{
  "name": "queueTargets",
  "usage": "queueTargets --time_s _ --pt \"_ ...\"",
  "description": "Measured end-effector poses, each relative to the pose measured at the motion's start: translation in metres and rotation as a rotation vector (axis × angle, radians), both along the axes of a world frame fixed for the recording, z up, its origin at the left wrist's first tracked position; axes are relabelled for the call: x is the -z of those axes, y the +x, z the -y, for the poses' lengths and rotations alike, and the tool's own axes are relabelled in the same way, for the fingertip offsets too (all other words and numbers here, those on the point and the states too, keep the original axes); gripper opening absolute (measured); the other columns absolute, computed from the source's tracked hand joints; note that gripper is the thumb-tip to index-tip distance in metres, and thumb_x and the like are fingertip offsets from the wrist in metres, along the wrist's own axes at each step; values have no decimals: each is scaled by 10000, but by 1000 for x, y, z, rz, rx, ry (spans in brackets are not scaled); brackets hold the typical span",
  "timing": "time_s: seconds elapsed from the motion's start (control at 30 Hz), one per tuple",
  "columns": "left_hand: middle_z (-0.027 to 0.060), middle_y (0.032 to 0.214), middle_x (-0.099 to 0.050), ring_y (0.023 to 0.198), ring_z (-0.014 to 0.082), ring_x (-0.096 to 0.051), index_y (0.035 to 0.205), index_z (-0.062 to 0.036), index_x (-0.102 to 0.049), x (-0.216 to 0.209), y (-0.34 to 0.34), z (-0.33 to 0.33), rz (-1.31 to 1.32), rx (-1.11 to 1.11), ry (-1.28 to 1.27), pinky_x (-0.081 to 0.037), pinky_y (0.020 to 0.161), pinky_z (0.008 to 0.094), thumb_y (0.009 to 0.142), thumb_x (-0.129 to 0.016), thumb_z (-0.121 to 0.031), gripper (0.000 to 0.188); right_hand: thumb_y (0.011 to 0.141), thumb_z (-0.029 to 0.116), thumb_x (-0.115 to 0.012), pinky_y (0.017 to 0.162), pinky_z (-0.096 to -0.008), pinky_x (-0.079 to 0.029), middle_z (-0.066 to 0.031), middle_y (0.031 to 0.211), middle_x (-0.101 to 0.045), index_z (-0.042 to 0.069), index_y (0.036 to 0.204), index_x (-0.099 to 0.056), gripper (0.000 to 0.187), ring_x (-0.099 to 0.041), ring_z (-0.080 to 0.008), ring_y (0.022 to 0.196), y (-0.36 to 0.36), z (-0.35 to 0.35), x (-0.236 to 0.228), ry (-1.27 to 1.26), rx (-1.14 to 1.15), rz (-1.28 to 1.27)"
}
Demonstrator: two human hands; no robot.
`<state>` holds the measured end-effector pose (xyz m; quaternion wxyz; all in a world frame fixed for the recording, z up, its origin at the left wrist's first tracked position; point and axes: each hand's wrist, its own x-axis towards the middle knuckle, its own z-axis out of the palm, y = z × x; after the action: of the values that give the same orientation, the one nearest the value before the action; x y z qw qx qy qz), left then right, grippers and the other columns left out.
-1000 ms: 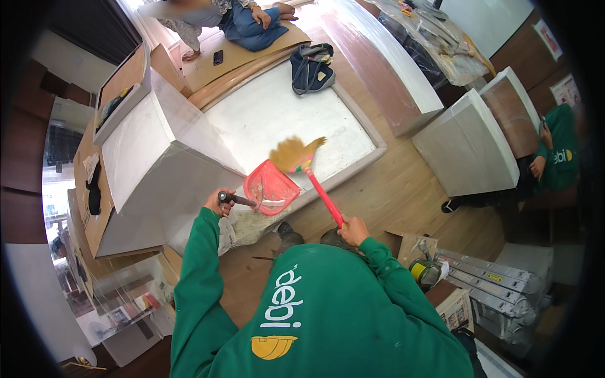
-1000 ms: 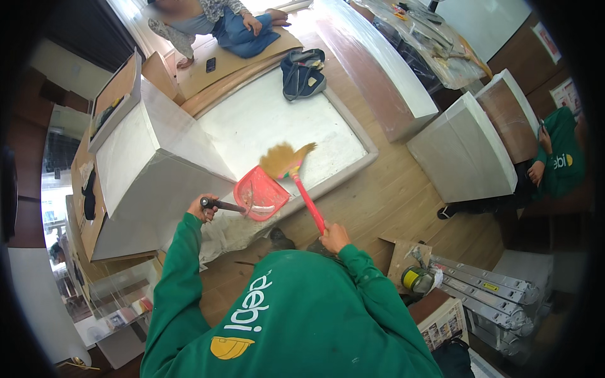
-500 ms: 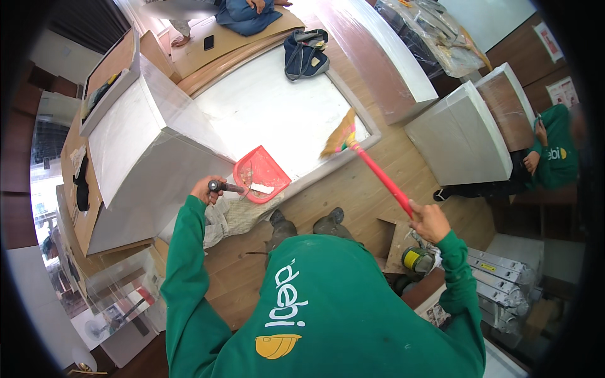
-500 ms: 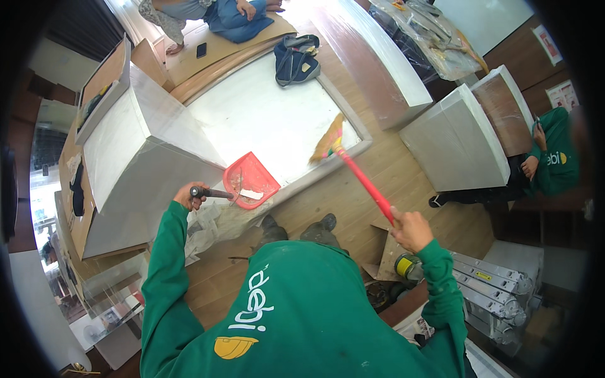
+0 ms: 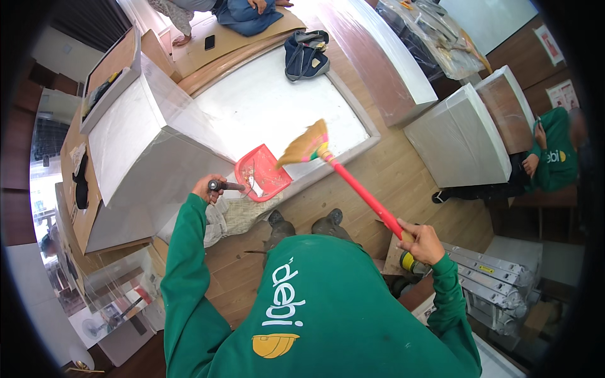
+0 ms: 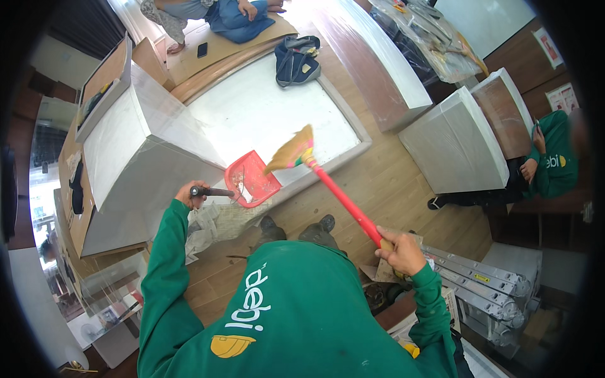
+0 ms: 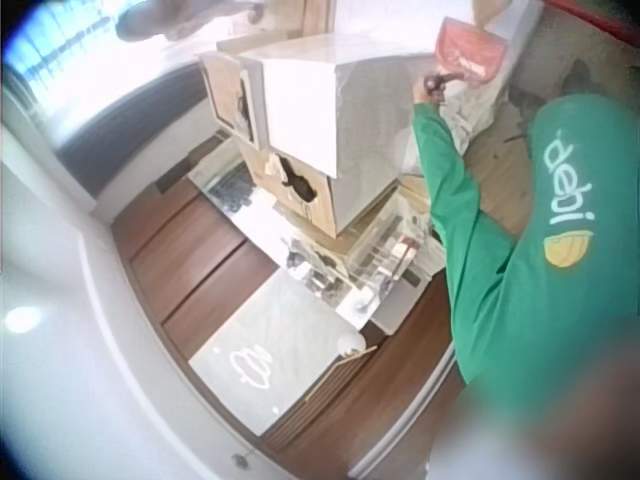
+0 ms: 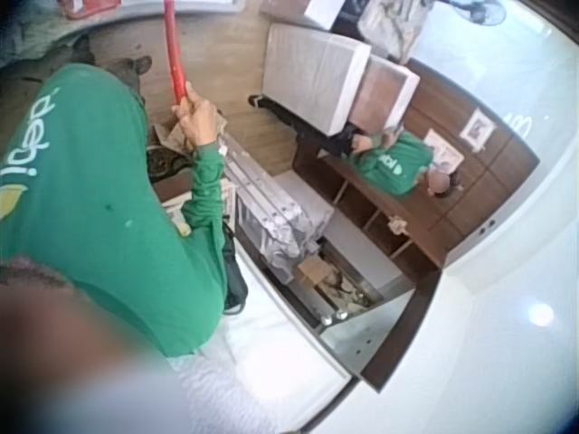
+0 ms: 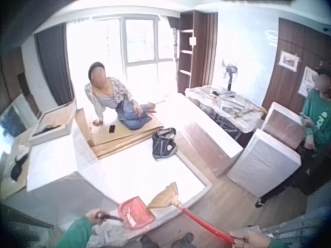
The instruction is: The person sweeps debris from a bathroom floor into a dustpan, then moves to a bedroom and continues sweeping debris from the floor and a mattress into the dustpan. The person uses a broom and dustpan throughout the task.
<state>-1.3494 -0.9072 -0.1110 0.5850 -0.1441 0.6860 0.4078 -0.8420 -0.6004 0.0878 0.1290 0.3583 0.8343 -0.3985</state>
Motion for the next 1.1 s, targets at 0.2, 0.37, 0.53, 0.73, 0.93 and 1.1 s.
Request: queueTargets --time_s 0.2,0.37,0.53,0.73,0.93,1.1 --pt "72 542 -537 333 73 -365 796 -106 -546 6 -1 0 29 -93 57 -260 299 205 793 -602 -300 202 688 174 -719 729 -423 -487 -288 880 -602 28 1234 -537 594 -603 -421 831 -9 -9 66 194 5 132" --pt "76 544 -538 332 74 -361 829 -116 -555 7 -1 -7 34 -54 7 -260 302 204 802 -585 -292 180 691 189 -716 754 -445 -478 -279 868 -612 69 1223 -561 567 -600 -428 848 -26 37 107 63 -69 170" --pt "77 555 -541 328 84 -369 852 -126 -565 8 2 1 7 -72 43 -268 297 212 814 -564 -293 171 707 210 -724 751 -431 -478 -288 873 -604 106 1221 -574 546 -601 -422 854 -9 41 67 -75 -67 9" --pt "79 561 -547 330 92 -379 875 -124 -577 11 8 13 17 -76 29 -281 293 224 821 -549 -286 173 705 198 -721 734 -428 -471 -300 860 -588 69 1231 -556 566 -592 -433 836 13 6 43 6 64 29" --pt "85 567 -566 328 95 -386 840 -84 -584 5 16 13 -26 -107 67 -300 295 239 808 -569 -276 195 692 184 -717 722 -430 -482 -292 862 -601 18 1229 -540 589 -603 -422 835 -31 28 136 154 -29 73" --pt "72 551 -556 336 92 -380 738 -71 -566 -7 16 12 0 -98 62 -292 300 242 779 -618 -271 211 706 175 -719 640 -405 -504 -239 788 -632 23 1271 -507 622 -620 -380 698 -31 41 141 -96 21 -97"
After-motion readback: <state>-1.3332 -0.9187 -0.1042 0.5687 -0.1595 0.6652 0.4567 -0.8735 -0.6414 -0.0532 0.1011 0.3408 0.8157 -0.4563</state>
